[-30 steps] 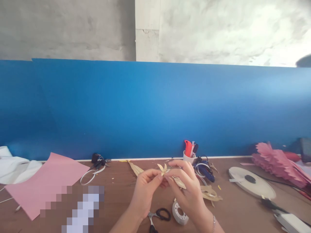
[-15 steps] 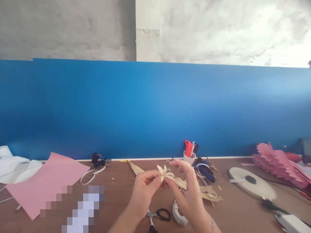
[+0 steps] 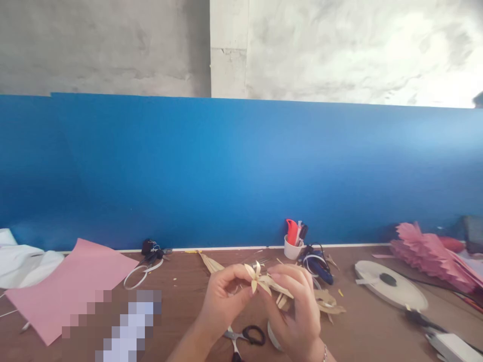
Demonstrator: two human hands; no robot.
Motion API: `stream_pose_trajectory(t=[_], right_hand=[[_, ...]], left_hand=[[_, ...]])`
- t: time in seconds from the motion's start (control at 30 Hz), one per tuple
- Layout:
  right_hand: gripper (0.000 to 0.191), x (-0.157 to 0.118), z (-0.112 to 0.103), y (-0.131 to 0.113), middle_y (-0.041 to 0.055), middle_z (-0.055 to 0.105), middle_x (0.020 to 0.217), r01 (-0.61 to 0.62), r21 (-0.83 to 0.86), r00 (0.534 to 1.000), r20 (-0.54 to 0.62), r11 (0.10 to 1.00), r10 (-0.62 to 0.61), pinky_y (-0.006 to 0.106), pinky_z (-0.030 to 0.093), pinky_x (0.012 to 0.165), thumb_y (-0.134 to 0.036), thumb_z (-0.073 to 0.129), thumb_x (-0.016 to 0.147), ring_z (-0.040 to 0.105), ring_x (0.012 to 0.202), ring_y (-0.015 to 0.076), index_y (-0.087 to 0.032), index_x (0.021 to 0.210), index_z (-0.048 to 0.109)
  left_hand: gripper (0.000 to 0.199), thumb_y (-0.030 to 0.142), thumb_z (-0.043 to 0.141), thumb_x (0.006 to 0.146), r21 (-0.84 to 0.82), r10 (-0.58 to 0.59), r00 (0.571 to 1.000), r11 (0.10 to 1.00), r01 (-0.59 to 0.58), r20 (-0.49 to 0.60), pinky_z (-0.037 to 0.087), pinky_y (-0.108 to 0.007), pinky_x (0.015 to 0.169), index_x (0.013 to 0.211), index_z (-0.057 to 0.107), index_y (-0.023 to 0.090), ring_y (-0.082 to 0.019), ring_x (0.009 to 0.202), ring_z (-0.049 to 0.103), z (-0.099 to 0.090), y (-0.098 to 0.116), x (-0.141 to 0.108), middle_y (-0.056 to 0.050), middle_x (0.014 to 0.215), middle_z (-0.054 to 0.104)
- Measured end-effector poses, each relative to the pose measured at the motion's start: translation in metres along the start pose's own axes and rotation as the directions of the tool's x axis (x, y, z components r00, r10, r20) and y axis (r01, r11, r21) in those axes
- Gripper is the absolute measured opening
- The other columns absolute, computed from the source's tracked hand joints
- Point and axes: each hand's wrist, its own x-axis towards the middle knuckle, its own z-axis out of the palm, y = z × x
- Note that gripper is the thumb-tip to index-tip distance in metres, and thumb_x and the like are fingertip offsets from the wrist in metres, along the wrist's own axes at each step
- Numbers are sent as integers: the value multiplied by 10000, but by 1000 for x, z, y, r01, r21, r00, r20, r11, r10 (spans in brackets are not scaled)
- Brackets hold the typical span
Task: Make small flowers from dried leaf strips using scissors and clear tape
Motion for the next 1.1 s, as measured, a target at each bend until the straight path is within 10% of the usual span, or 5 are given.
stream_pose_trajectory(t=[0.23, 0.33, 0.57, 0.73, 1.1], right_hand=[[336, 4, -5, -2, 47, 615, 858, 0, 102, 990, 138, 995, -14, 342, 432, 684, -15, 566, 753, 579, 762, 190, -204, 1029, 532], [200, 5, -9, -6, 54, 584, 861, -212, 241, 964, 210, 947, 162, 341, 433, 673, -138, 481, 827, 563, 764, 203, -205, 1008, 530], [338, 14, -10, -21, -14, 475, 585, -877, 286, 480, 558, 386, 677, 239, 334, 525, -462, 617, 793, 424, 580, 131, -185, 619, 532], [347, 20, -9, -25, -47, 448, 537, -931, 354, 316, 669, 86, 673, 212, 291, 485, -461, 727, 706, 330, 498, 77, -179, 613, 547], [327, 17, -5, -20, -47, 430, 569, -919, 350, 379, 670, 179, 639, 218, 286, 523, -433, 699, 740, 333, 549, 94, -177, 623, 533]], left_hand=[[111, 264, 716, 750, 82, 51, 997, 996, -46, -61, 414, -237, 604, 692, 719, 170, -125, 611, 529, -9, -7, 0, -23, 654, 648], [148, 292, 708, 760, 20, 15, 998, 1000, -14, -61, 403, -251, 607, 680, 713, 168, -133, 616, 522, -10, -12, -2, -23, 637, 630], [132, 272, 747, 722, -151, -12, 1000, 989, 10, -11, 367, -232, 594, 622, 711, 194, -103, 599, 474, -6, -11, -1, 8, 641, 579], [177, 324, 792, 660, -282, -105, 994, 954, 101, 3, 342, -228, 563, 572, 703, 197, -95, 578, 426, 1, -12, -2, 25, 619, 500], [141, 250, 787, 667, -423, -232, 972, 885, 194, -38, 351, -209, 615, 599, 699, 163, -92, 624, 391, 11, -9, -7, 32, 637, 439]])
